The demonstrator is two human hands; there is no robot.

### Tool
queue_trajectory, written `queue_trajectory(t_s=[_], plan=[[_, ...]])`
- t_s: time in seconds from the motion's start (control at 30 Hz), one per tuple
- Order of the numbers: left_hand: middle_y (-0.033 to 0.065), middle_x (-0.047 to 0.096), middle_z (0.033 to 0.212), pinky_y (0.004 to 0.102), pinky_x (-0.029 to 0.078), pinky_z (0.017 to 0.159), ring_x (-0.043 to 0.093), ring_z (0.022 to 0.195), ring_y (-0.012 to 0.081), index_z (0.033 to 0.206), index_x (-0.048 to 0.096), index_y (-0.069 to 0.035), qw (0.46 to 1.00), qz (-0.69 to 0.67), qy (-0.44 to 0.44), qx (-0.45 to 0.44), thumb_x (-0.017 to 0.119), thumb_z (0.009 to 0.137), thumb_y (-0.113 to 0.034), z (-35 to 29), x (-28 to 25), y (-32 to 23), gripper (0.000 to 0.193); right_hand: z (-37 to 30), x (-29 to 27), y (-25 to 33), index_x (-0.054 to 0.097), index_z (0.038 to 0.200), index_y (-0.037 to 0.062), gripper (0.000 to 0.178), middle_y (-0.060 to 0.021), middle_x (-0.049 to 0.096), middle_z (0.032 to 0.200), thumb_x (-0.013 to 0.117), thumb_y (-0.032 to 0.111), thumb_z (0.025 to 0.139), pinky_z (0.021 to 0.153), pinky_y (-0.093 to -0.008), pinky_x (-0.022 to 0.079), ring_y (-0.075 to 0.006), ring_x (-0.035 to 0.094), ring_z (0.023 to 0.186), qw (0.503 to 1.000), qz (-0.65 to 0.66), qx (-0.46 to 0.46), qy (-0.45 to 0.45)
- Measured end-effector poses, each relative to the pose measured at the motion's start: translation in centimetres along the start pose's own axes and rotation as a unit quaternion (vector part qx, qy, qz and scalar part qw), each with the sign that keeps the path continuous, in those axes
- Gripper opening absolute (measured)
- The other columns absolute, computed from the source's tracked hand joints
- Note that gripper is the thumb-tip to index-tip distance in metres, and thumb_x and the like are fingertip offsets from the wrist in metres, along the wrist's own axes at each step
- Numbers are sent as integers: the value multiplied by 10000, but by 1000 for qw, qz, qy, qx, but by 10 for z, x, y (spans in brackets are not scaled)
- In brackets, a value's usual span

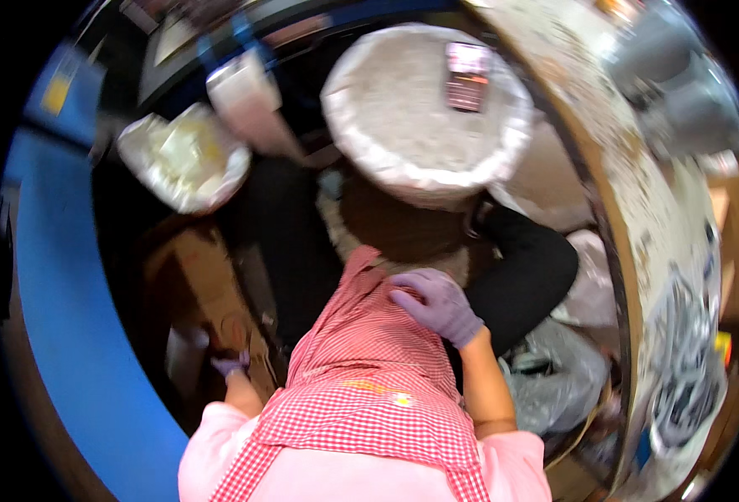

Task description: The person assembles white electric kettles by inserting internal components and attaching handles. They pick up kettle bodies, insert a metal heating element, and then attach a plastic handle to the side. The finished kettles are placed on a nearby table.

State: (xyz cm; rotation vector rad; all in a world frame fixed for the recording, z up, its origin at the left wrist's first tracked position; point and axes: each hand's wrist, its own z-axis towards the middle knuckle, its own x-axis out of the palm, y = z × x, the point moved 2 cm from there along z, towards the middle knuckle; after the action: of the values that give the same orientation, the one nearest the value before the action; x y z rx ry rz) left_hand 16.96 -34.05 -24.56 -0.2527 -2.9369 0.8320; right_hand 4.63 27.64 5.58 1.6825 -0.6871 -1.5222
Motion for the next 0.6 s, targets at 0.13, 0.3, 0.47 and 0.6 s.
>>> queue_trajectory(t_s=[0.13, 0.3, 0.47, 0.6], plan=[[-123, 261, 1619, 525, 287, 1021, 267, 1425, 269, 1536, 286, -397, 990, 86, 98, 57, 339, 811, -830, 1, -12, 9, 846, 2, 16, -13, 690, 1038, 29, 207, -151, 695, 1019, 697, 121, 853, 858, -392, 520, -325, 658, 956, 996, 40, 59, 50], [56, 241, 1610, 535, 349, 1051, 341, 1389, 327, 1544, 269, -267, 985, -140, -104, -10, 442, 801, -827, -16, -24, 23, 946, 28, 31, -12, 670, 1075, 5, 223, -162, 681, 1048, 672, 56, 858, 856, -366, 516, -313, 646, 983, 990, 27, 73, 115], [119, 360, 1546, 520, 314, 1075, 402, 1350, 290, 1520, 321, -191, 984, -99, -106, 102, 477, 748, -820, -1, 14, 6, 1007, 46, 35, -18, 670, 1063, 2, 227, -174, 674, 1024, 671, 63, 845, 842, -392, 510, -328, 639, 963, 993, -9, 24, 119], [130, 403, 1503, 500, 343, 1058, 438, 1312, 292, 1490, 361, -161, 984, 36, -23, 175, 493, 779, -716, 40, 60, -46, 912, 68, 41, 8, 690, 1013, 29, 209, -175, 695, 956, 681, 165, 854, 818, -419, 516, -361, 656, 901, 992, -37, -23, 120]])
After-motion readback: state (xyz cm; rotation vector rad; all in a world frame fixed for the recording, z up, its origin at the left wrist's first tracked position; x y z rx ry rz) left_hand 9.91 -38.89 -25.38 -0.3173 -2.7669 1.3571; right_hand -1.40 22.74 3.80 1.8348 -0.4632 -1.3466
